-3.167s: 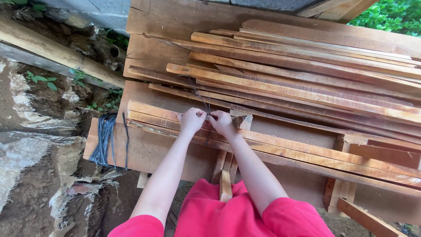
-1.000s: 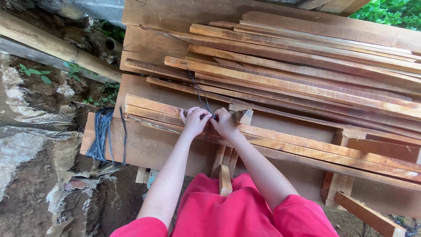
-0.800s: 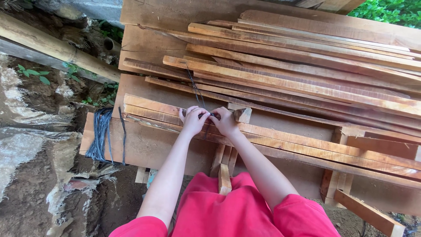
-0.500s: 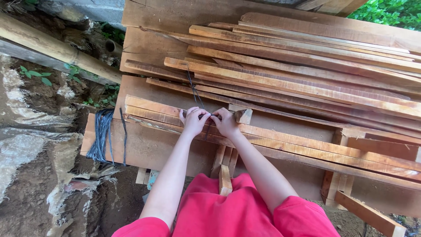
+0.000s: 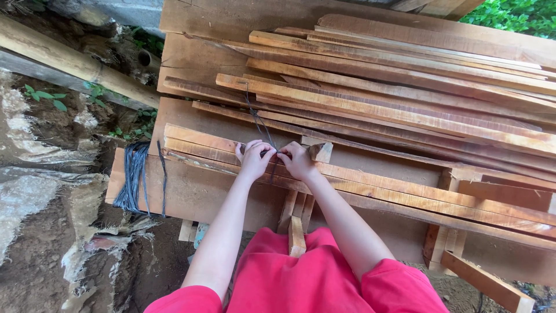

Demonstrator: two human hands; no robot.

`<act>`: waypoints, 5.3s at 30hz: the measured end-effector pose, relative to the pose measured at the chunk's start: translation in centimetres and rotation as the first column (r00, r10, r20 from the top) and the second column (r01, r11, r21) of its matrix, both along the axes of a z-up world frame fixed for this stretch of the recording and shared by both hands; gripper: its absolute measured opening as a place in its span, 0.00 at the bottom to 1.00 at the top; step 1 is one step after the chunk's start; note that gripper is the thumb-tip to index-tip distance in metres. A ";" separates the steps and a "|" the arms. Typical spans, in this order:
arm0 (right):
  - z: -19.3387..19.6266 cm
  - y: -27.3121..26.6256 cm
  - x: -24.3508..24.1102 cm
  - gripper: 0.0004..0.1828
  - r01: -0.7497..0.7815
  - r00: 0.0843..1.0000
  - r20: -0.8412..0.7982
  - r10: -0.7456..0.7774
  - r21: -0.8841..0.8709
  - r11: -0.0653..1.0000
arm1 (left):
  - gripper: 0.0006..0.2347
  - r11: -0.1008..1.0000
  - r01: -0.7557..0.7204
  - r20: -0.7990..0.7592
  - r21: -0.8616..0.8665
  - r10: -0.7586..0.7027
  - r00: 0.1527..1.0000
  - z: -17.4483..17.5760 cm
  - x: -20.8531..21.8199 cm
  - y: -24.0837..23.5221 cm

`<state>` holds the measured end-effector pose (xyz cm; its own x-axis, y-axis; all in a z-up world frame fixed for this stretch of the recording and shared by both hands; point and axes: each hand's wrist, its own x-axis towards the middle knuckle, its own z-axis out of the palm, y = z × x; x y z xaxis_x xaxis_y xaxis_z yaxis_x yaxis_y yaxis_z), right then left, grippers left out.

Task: The person ties a bundle of wooden planks together using black string. They wrap the string around the planks, pull it tight, and tie a knot to secure the bundle.

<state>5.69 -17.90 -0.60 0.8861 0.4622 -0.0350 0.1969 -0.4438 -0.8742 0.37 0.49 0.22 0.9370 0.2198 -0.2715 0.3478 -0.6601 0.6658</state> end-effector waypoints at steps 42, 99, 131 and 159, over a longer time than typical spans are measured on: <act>3.0 0.3 -3.6 0.05 0.159 0.969 0.203 -0.141 -0.078 0.984 | 0.10 0.972 0.140 -0.302 0.190 -0.078 0.950 -0.7 3.7 2.3; 7.9 -10.9 -7.4 0.15 0.187 0.893 0.443 -0.074 -0.218 0.958 | 0.29 0.943 -0.021 0.391 0.332 -0.117 0.913 2.4 -1.9 -3.4; 5.2 -17.2 -11.0 0.45 0.151 0.986 0.157 -0.064 -0.641 0.753 | 0.33 0.931 0.227 -0.073 0.287 -0.215 0.974 5.4 -7.8 -9.0; 10.1 28.5 -13.9 0.25 -0.533 0.773 -0.498 0.394 -0.173 0.828 | 0.07 0.762 -0.639 0.165 0.105 0.620 0.767 -5.0 -30.0 35.1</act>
